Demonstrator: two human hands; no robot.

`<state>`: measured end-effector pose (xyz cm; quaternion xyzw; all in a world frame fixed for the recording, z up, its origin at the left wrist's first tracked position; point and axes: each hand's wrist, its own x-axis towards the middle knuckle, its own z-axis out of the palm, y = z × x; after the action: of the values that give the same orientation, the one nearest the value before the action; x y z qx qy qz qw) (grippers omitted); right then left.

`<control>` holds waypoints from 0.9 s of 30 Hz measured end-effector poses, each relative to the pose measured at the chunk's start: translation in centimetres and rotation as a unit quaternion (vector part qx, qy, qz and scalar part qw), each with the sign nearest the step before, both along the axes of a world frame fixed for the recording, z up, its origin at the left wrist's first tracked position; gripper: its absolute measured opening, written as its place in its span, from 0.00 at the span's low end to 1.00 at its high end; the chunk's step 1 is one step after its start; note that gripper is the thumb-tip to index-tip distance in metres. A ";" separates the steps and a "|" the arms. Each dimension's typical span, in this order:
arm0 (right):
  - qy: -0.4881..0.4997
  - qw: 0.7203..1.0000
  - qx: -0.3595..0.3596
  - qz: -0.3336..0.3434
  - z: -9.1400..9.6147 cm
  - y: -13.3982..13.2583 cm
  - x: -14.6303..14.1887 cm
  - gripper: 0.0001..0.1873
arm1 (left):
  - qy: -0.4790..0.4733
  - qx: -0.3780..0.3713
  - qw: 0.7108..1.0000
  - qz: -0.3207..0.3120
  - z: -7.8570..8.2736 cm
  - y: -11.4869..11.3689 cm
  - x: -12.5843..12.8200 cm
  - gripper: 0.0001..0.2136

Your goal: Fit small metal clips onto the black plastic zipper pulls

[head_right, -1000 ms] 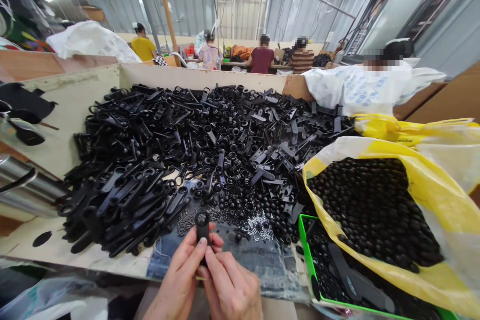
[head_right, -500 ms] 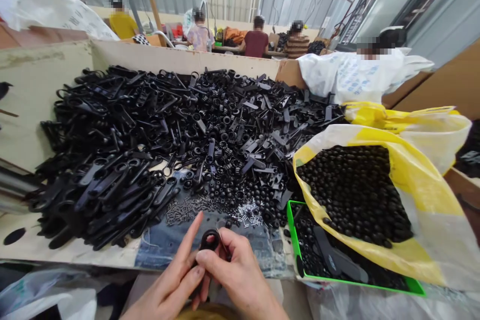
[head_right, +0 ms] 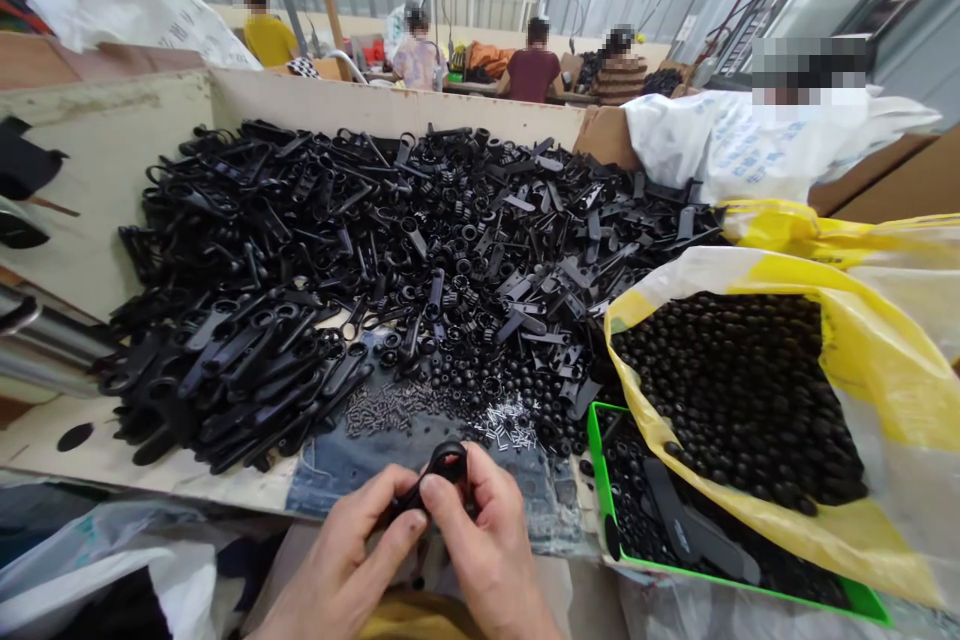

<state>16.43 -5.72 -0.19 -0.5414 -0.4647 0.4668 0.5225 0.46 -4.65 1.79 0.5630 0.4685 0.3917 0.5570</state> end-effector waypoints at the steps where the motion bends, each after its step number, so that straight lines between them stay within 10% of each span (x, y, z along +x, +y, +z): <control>1: -0.003 1.000 0.006 -0.003 -0.2 -0.2 -0.2 0.25 | 0.006 0.014 1.000 -0.005 -0.1 0.1 0.1 0.11; 11: 0.014 0.995 -0.010 -0.095 -2.5 0.2 -1.9 0.26 | 0.023 0.018 0.998 0.054 -2.7 0.4 1.4 0.20; 18: 0.030 0.997 -0.039 0.067 -1.2 1.0 -0.2 0.27 | 0.075 0.027 0.997 -0.003 -3.0 0.8 -0.9 0.19; 21: 0.000 0.989 -0.048 0.138 -1.1 2.4 0.0 0.24 | 0.109 0.093 0.987 0.066 -1.4 1.5 -3.5 0.11; 27: 0.094 0.976 -0.055 0.188 3.4 3.6 -3.0 0.27 | 0.315 0.324 0.847 0.279 3.3 6.9 -11.4 0.04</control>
<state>13.42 -2.10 3.25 -0.4257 -0.4809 0.6304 0.4360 -10.97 2.20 5.04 0.6499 0.6028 0.4618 0.0324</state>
